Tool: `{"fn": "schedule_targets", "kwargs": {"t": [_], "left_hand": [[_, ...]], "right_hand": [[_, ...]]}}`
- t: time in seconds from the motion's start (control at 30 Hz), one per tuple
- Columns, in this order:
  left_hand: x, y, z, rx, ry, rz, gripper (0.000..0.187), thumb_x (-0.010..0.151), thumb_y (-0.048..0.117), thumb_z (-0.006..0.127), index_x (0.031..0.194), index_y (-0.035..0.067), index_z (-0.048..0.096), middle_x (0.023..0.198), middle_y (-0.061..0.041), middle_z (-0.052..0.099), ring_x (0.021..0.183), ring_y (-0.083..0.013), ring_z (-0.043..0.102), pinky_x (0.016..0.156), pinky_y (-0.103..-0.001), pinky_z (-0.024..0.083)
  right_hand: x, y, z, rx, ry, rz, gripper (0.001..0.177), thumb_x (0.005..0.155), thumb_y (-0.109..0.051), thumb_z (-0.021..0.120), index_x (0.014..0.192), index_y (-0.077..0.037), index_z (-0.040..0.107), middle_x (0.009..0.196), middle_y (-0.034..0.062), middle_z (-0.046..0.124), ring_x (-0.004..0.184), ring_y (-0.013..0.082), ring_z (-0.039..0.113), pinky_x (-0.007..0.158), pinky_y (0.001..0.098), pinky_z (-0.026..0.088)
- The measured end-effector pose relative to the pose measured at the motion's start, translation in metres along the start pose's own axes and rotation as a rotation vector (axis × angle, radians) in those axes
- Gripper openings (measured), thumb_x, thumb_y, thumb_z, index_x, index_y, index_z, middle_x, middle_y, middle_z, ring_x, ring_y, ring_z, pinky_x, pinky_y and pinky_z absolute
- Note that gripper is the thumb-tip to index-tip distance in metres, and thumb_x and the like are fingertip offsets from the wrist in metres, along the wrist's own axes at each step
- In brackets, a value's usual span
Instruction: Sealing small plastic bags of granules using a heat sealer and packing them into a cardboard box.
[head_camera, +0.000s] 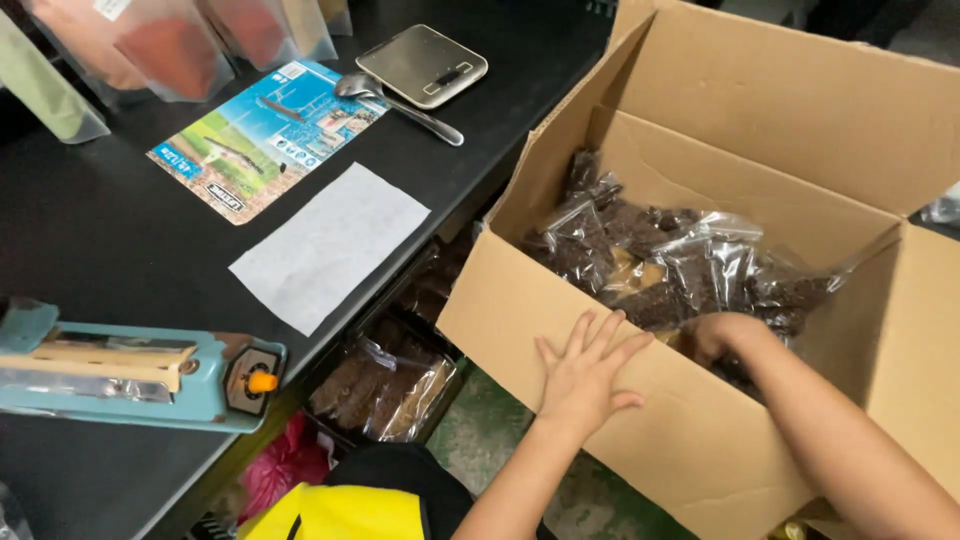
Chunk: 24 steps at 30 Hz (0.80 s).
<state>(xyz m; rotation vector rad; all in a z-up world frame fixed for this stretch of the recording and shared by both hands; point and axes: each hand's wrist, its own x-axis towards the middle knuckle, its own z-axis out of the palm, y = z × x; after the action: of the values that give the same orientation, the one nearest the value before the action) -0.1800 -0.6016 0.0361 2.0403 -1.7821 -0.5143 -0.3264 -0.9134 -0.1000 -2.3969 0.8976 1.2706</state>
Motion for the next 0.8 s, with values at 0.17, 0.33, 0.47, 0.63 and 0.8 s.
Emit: {"fn": "schedule_targets", "kwargs": {"t": [0.17,0.33,0.47,0.63,0.8], "left_hand": [[-0.009,0.000,-0.003,-0.022,-0.036,-0.025,0.075,0.093,0.049,0.060,0.158,0.042,0.023,0.173,0.007,0.006,0.159,-0.0278,0.000,0.105,-0.089,0.009],[-0.039,-0.008,-0.038,-0.483,-0.159,-0.098,0.079,0.091,0.062,0.032,0.156,0.018,0.034,0.173,0.002,0.012,0.160,-0.0218,-0.003,0.120,-0.065,-0.006],[-0.073,-0.041,-0.037,-2.024,-0.232,-0.013,0.098,0.085,0.070,0.046,0.160,0.010,0.032,0.152,-0.019,0.047,0.140,-0.0318,0.048,0.114,-0.056,0.040],[-0.179,-0.049,-0.070,-1.746,0.400,0.042,0.065,0.086,0.019,0.079,0.143,0.005,0.051,0.117,-0.015,0.070,0.087,-0.0278,0.074,0.077,-0.036,0.061],[-0.278,-0.053,-0.089,-1.621,0.402,0.247,0.043,0.099,0.010,0.069,0.137,-0.002,0.053,0.135,-0.020,0.062,0.104,-0.0384,0.071,0.098,-0.047,0.058]], "right_hand": [[-0.107,0.020,-0.040,0.142,0.348,0.155,0.026,0.072,-0.016,0.068,0.085,-0.033,0.083,0.075,-0.0050,0.081,0.067,0.0157,0.075,0.058,0.0286,0.057],[-0.297,-0.099,-0.041,0.505,0.975,0.012,0.012,0.096,-0.025,0.068,0.093,-0.014,0.072,0.085,0.0028,0.080,0.076,0.0185,0.068,0.076,0.0335,0.048],[-0.329,-0.224,-0.001,0.345,1.292,-0.791,0.005,0.094,-0.013,0.068,0.095,-0.008,0.069,0.104,0.0042,0.070,0.096,0.0181,0.068,0.088,0.0300,0.053],[-0.308,-0.284,0.014,0.460,0.851,-1.205,0.020,0.085,-0.033,0.081,0.083,-0.014,0.075,0.077,-0.0034,0.077,0.069,0.0139,0.074,0.067,0.0271,0.059],[-0.276,-0.319,-0.001,1.098,0.742,-1.182,0.045,0.102,-0.040,0.052,0.107,0.002,0.068,0.083,0.0126,0.075,0.070,0.0199,0.072,0.067,0.0308,0.059]]}}
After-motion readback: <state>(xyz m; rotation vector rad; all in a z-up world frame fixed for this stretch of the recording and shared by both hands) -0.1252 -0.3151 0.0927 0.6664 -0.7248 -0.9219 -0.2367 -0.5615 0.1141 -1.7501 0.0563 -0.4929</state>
